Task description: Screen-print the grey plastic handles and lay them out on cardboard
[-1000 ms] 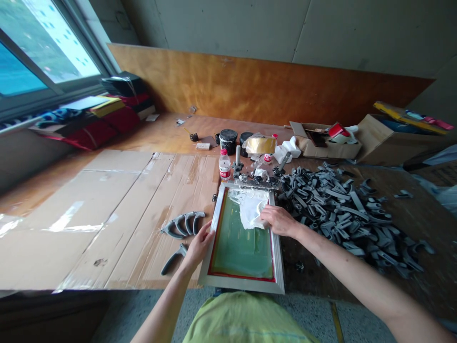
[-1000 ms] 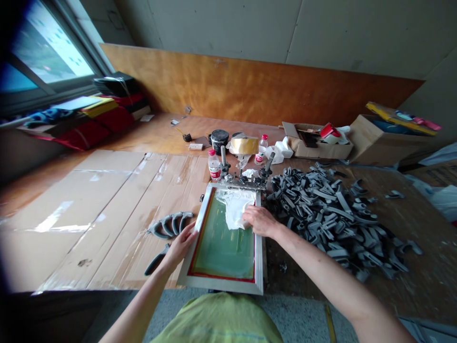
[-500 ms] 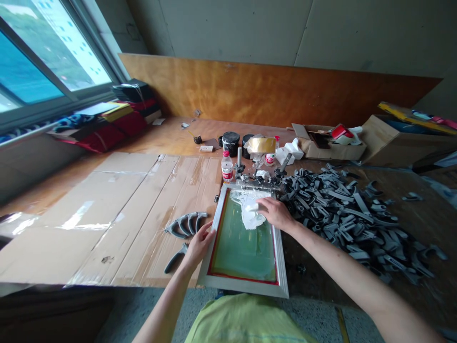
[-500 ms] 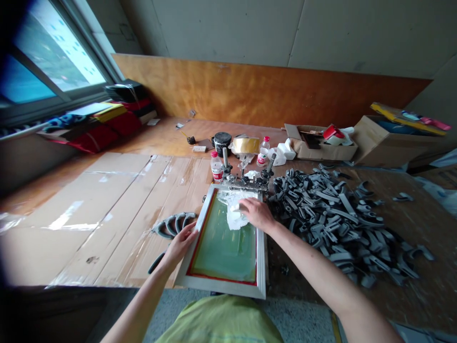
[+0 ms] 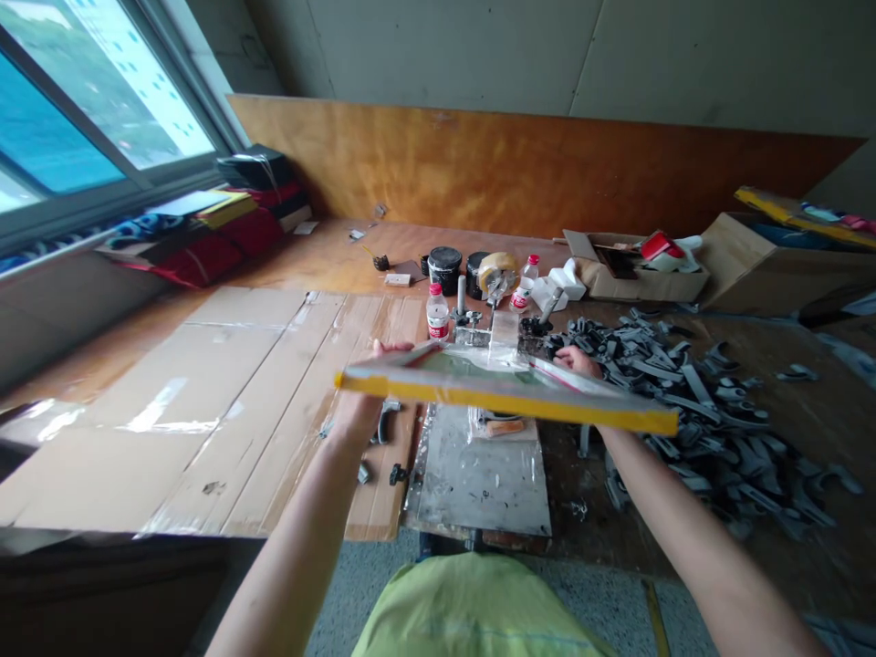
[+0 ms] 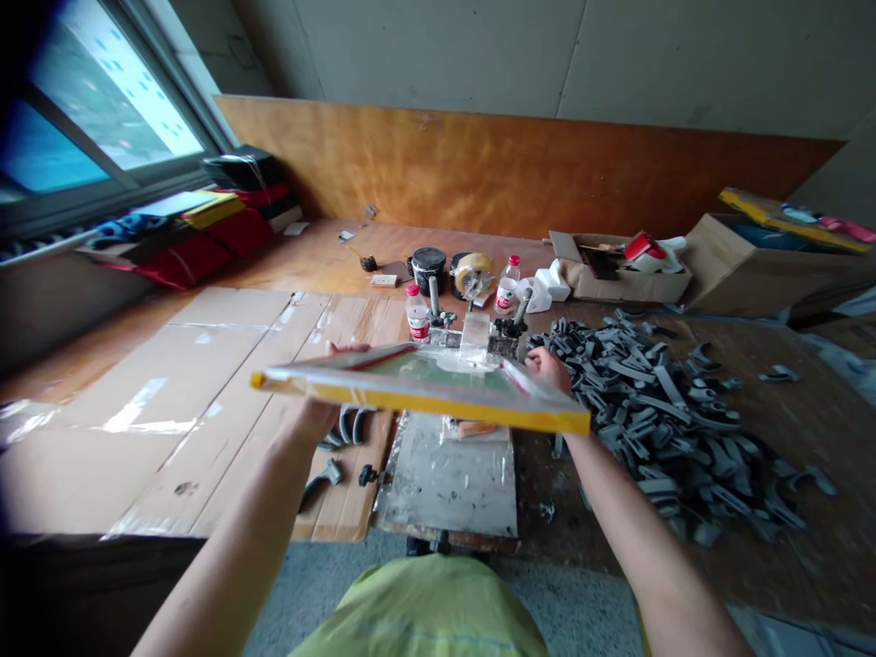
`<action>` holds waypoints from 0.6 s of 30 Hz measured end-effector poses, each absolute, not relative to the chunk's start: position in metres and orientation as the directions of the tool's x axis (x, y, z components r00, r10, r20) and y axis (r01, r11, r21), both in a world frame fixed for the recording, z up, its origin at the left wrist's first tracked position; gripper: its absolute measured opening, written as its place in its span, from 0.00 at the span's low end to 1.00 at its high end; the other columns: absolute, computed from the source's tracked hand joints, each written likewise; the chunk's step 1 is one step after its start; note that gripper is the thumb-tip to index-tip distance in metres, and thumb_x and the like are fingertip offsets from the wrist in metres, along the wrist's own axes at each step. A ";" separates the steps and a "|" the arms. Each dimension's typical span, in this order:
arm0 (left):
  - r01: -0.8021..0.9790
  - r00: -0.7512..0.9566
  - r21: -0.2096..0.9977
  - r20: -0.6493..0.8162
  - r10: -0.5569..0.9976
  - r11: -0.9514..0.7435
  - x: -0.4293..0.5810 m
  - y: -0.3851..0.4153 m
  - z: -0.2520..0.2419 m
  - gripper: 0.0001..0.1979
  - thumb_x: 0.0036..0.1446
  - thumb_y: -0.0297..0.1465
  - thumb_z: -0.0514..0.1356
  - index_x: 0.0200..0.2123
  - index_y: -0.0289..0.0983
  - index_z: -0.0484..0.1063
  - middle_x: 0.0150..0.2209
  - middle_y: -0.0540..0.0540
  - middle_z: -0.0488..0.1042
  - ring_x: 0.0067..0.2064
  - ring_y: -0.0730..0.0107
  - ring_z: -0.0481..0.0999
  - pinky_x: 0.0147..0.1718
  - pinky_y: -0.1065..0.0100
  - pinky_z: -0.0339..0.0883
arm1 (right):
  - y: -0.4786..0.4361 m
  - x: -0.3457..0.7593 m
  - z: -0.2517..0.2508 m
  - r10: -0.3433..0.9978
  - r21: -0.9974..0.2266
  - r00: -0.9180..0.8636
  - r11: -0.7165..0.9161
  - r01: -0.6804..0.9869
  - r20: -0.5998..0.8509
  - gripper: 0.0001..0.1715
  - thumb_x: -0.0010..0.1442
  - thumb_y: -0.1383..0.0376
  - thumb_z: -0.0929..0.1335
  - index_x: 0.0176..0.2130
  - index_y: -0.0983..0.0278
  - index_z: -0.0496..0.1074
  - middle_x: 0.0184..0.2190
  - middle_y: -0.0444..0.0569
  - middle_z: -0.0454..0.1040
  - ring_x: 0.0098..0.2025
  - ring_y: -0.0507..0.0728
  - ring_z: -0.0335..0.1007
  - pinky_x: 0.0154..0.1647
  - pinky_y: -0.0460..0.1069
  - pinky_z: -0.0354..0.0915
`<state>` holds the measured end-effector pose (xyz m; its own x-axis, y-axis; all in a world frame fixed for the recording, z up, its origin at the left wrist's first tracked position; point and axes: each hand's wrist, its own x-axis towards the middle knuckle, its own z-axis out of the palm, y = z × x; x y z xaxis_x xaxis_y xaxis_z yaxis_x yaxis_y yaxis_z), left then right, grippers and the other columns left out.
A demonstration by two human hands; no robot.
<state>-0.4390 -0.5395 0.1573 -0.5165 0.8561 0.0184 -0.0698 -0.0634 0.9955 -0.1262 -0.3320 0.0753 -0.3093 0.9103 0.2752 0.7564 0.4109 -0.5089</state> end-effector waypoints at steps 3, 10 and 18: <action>-0.111 -0.492 0.986 0.053 0.869 -0.123 -0.441 -0.512 0.174 0.24 0.56 0.53 0.56 0.34 0.37 0.73 0.32 0.45 0.77 0.33 0.69 0.75 0.29 0.71 0.67 | -0.367 -0.124 0.033 0.877 -0.514 -0.446 0.469 0.718 0.178 0.12 0.61 0.58 0.66 0.40 0.62 0.73 0.34 0.49 0.76 0.38 0.58 0.71 0.41 0.52 0.66; -0.218 -0.525 0.975 -0.147 0.839 0.035 -0.406 -0.539 0.133 0.27 0.54 0.54 0.59 0.45 0.38 0.73 0.32 0.47 0.78 0.30 0.72 0.74 0.26 0.73 0.66 | -0.424 -0.157 0.024 0.739 -0.394 -0.651 0.659 0.641 0.175 0.06 0.59 0.66 0.70 0.39 0.61 0.74 0.38 0.48 0.72 0.45 0.58 0.68 0.48 0.53 0.63; -0.396 -0.394 0.838 -0.523 0.756 0.374 -0.360 -0.593 0.052 0.25 0.48 0.55 0.61 0.28 0.37 0.69 0.26 0.47 0.75 0.26 0.72 0.73 0.22 0.74 0.60 | -0.496 -0.204 0.051 0.445 -0.312 -0.820 0.886 0.344 0.359 0.08 0.65 0.63 0.67 0.44 0.59 0.75 0.37 0.48 0.74 0.42 0.57 0.68 0.47 0.53 0.64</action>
<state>-0.3595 -0.5931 0.0518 -0.3939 0.7556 -0.5233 -0.3963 0.3741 0.8385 -0.2045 -0.4955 0.0512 -0.8201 0.4454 0.3593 0.3442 0.8855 -0.3120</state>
